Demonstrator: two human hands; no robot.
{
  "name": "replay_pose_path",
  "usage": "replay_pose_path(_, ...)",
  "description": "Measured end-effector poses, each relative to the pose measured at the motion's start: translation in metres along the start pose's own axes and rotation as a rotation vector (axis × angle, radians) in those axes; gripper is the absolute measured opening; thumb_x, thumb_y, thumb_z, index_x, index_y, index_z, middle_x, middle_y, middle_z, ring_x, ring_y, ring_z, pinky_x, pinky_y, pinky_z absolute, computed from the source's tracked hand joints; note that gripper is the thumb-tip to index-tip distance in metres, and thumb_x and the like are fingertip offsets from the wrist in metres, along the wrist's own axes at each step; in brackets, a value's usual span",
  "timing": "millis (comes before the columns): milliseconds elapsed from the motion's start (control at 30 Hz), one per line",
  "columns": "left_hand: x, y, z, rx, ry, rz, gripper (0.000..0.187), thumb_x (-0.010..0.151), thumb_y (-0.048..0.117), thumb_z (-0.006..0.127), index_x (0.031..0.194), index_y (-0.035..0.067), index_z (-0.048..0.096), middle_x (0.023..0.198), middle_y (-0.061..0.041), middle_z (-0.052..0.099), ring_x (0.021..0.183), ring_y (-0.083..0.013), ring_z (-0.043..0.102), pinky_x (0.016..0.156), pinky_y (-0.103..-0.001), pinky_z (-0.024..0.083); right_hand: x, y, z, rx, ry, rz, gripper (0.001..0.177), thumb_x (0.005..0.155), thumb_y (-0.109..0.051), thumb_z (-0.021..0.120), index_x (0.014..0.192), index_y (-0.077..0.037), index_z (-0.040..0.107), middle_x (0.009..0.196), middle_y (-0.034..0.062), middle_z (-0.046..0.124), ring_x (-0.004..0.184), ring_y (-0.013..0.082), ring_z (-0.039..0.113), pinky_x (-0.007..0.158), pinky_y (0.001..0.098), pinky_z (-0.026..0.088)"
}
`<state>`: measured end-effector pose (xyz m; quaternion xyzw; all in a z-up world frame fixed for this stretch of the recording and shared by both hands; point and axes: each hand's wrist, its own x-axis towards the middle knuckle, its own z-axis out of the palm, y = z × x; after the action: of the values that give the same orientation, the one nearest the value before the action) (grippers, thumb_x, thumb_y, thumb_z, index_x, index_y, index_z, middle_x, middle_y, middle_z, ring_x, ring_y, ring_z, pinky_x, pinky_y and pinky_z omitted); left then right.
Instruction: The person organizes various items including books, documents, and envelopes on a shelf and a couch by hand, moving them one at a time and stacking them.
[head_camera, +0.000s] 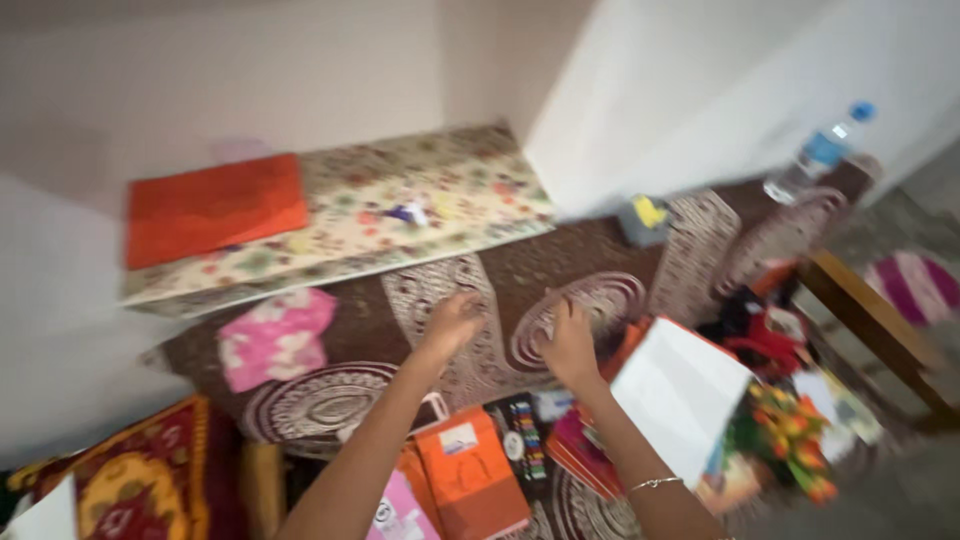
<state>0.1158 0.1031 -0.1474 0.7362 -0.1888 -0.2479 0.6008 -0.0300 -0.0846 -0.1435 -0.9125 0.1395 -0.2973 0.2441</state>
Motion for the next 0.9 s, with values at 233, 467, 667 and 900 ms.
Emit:
replay_pose_path(233,-0.028,-0.001,-0.194,0.131,0.377,0.052,0.05,0.085,0.017,0.077,0.132,0.005,0.066,0.125,-0.017,0.07,0.11,-0.0257,0.068,0.093,-0.035,0.054,0.06,-0.123,0.105,0.212,-0.191,-0.048,0.07,0.078,-0.014,0.078,0.142,-0.008,0.052,0.136,0.0213,0.057,0.124,0.0408,0.054,0.106,0.0471,0.045)
replay_pose_path(467,-0.041,0.019,-0.31,-0.176,0.502,-0.088,0.076,0.084,0.01,0.078,0.152,0.005,0.043,0.141,-0.015,0.051,0.109,-0.0188,0.054,0.09,-0.034,0.045,0.133,-0.238,0.209,0.946,-0.681,0.604,0.072,0.088,-0.026,0.068,0.153,-0.015,0.038,0.139,0.0068,0.06,0.127,0.0189,0.056,0.103,0.0432,0.045)
replay_pose_path(667,-0.02,0.016,-0.353,0.331,0.505,-0.168,0.077,0.082,0.018,0.077,0.152,0.008,0.046,0.149,-0.03,0.047,0.111,-0.0406,0.067,0.1,-0.049,0.051,0.178,-0.284,0.288,1.214,-0.634,0.795,0.083,0.087,-0.02,0.066,0.158,-0.018,0.023,0.137,0.0107,0.06,0.124,0.0291,0.055,0.102,0.0469,0.045)
replay_pose_path(900,0.008,0.004,-0.372,1.081,0.674,-0.152,0.09,0.077,0.034,0.084,0.152,0.018,0.038,0.163,-0.017,0.028,0.147,-0.0389,0.034,0.114,-0.059,0.034,0.197,-0.251,0.337,1.261,-0.334,0.976,0.07,0.094,-0.004,0.06,0.15,-0.005,0.018,0.123,0.0244,0.063,0.109,0.0357,0.068,0.094,0.0481,0.061)
